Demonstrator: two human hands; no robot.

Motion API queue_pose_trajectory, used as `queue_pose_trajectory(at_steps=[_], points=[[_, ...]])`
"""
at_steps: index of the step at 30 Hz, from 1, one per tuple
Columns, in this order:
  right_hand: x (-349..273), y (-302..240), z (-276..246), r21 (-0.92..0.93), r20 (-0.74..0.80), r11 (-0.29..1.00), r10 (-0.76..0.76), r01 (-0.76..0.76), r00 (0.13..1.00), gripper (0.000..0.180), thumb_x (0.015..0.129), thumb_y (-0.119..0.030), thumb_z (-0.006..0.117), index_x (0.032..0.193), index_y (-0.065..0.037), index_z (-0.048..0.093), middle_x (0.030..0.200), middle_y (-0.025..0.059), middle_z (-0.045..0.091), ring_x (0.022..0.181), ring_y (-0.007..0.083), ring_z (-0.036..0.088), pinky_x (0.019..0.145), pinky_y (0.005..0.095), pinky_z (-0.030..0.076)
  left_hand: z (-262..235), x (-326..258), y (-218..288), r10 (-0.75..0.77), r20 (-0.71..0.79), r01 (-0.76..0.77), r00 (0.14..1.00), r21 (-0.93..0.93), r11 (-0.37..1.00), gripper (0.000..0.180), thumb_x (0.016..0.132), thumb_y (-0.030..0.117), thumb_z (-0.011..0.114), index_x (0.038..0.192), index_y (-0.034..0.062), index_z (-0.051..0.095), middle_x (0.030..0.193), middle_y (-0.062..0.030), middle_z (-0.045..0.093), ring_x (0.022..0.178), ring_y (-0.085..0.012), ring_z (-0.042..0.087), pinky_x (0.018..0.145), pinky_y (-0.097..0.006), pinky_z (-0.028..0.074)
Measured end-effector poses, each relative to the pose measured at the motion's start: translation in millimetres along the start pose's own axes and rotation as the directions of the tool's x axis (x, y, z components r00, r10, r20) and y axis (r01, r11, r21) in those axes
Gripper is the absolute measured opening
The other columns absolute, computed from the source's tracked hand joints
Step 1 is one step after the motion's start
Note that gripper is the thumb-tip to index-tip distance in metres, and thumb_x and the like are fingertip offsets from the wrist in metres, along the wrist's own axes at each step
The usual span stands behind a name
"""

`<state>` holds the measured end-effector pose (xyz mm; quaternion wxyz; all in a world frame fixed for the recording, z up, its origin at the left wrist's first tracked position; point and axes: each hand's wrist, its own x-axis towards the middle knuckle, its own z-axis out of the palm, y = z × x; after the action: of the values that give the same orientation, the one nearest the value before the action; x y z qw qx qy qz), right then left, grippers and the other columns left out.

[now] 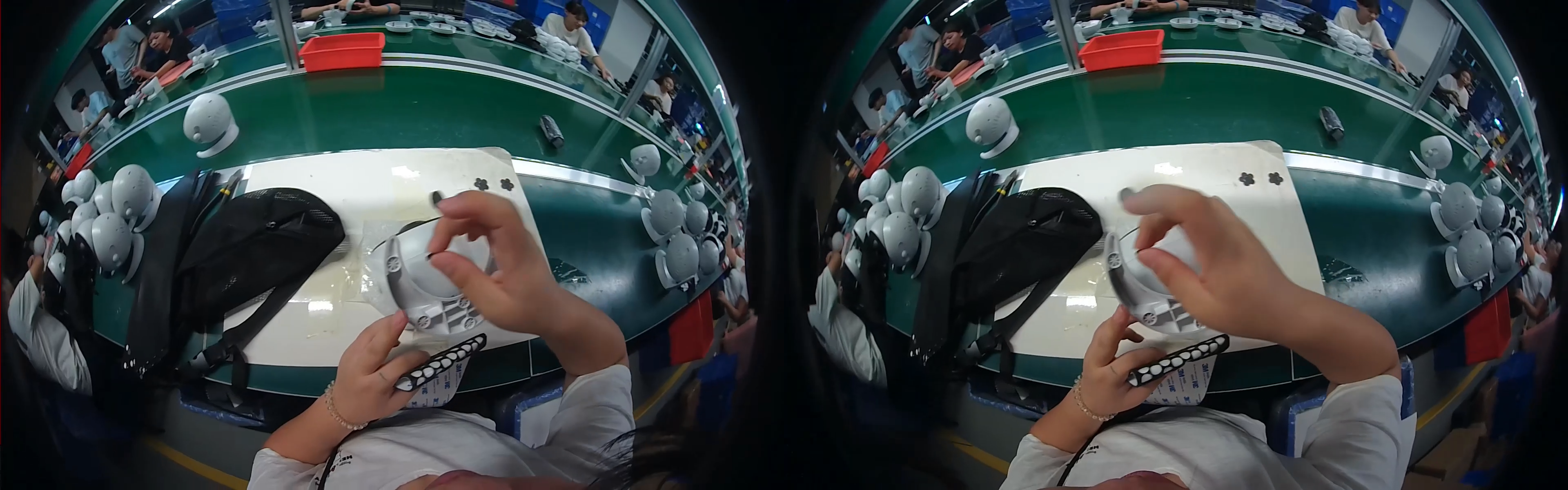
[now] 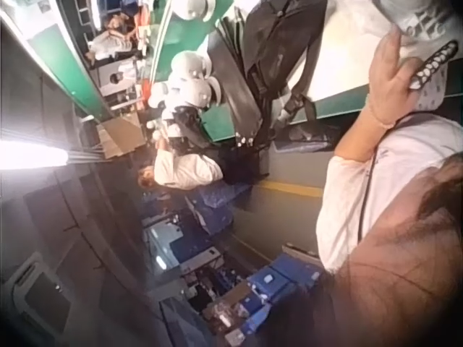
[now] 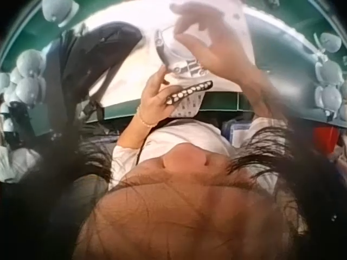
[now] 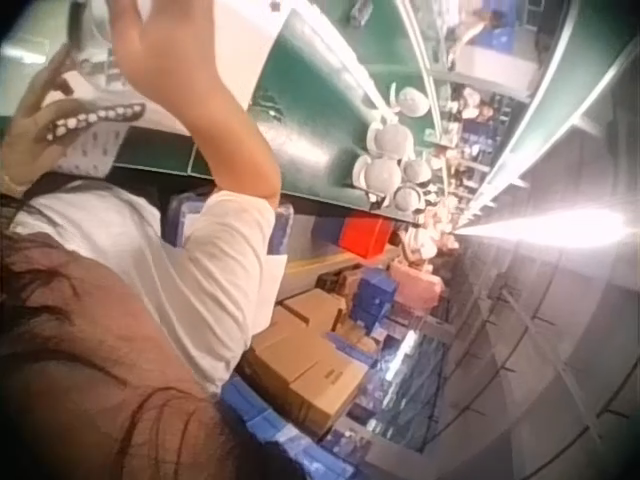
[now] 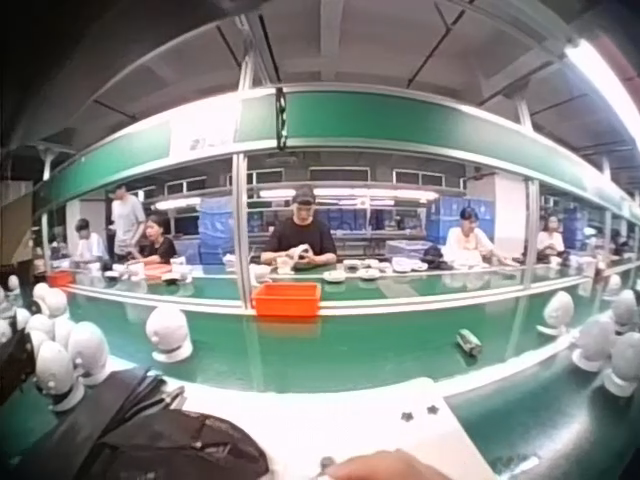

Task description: Manually assembling small components into a white plastic electronic device housing on a factory line.

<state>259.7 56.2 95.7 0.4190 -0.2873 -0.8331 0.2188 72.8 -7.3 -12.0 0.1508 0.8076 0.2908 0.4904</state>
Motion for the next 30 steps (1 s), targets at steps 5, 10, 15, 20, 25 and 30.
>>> queue_pose_trajectory(at_steps=[5, 10, 15, 20, 25, 30], points=[[12.1, -2.1, 24.8, 0.09, 0.051, 0.994, 0.055, -0.059, 0.997, 0.047, 0.079, 0.002, 0.057, 0.121, -0.009, 0.039, 0.086, 0.0066, 0.056, 0.082, 0.0193, 0.055, 0.077, 0.0328, 0.04, -3.0, 0.8, 0.7, -0.009, 0.066, 0.008, 0.998, 0.018, 1.0, 0.035, 0.056, 0.007, 0.07, 0.09, 0.0063, 0.063, 0.137, -0.0194, 0.033, 0.105, -0.0336, 0.052, 0.076, -0.036, 0.048], [7.1, 4.1, 34.8, -0.291, -0.1, 0.94, -0.217, 0.18, 0.971, 0.041, 0.072, 0.002, 0.061, 0.111, -0.009, 0.052, 0.08, 0.0033, 0.058, 0.071, 0.0231, 0.055, 0.069, 0.0344, 0.04, -3.0, 2.2, -0.7, -0.017, 0.051, 0.019, 0.999, -0.028, 0.999, 0.038, 0.053, 0.006, 0.065, 0.091, 0.005, 0.061, 0.135, -0.0168, 0.038, 0.101, -0.0337, 0.055, 0.076, -0.037, 0.048], [-5.4, -7.6, 30.6, -0.64, 0.108, 0.696, -0.337, 0.325, 0.935, 0.045, 0.068, -0.014, 0.061, 0.112, -0.009, 0.056, 0.098, 0.0043, 0.063, 0.079, 0.0171, 0.057, 0.067, 0.0305, 0.037, -2.2, -1.2, -3.2, -0.031, 0.082, 0.037, 0.996, -0.067, 0.997, 0.038, 0.052, 0.004, 0.065, 0.091, 0.0051, 0.061, 0.137, -0.0169, 0.037, 0.097, -0.0318, 0.056, 0.075, -0.037, 0.047], [-4.1, -29.7, 18.6, -0.542, 0.026, 0.837, -0.067, 0.071, 0.997, 0.033, 0.068, 0.0, 0.065, 0.1, -0.006, 0.058, 0.105, 0.0136, 0.055, 0.099, 0.0288, 0.054, 0.08, 0.0358, 0.039, -7.7, 4.6, -1.3, -0.04, 0.098, 0.049, 0.994, -0.081, 0.996, 0.039, 0.051, 0.004, 0.065, 0.09, 0.0049, 0.061, 0.137, -0.0175, 0.037, 0.098, -0.032, 0.056, 0.077, -0.037, 0.047], [-41.8, -16.5, 21.4, -0.403, -0.126, 0.912, 0.02, -0.07, 0.992, 0.02, 0.073, -0.01, 0.067, 0.091, -0.01, 0.059, 0.113, 0.009, 0.049, 0.122, 0.0324, 0.037, 0.094, 0.0402, 0.028, -6.2, 7.3, 0.4, -0.051, 0.107, 0.059, 0.993, -0.08, 0.995, 0.038, 0.051, 0.003, 0.065, 0.088, 0.0053, 0.061, 0.137, -0.0181, 0.036, 0.101, -0.0314, 0.055, 0.079, -0.037, 0.047], [-44.1, -23.7, 27.0, -0.281, -0.066, 0.942, 0.168, -0.18, 0.983, 0.007, 0.08, -0.014, 0.061, 0.084, -0.01, 0.057, 0.122, 0.0092, 0.046, 0.13, 0.035, 0.026, 0.1, 0.0449, 0.018, -4.2, 3.9, -2.7, -0.054, 0.088, 0.063, 0.995, -0.107, 0.992, 0.035, 0.051, 0.001, 0.065, 0.086, 0.0054, 0.061, 0.137, -0.0189, 0.036, 0.098, -0.0299, 0.057, 0.078, -0.036, 0.048]])
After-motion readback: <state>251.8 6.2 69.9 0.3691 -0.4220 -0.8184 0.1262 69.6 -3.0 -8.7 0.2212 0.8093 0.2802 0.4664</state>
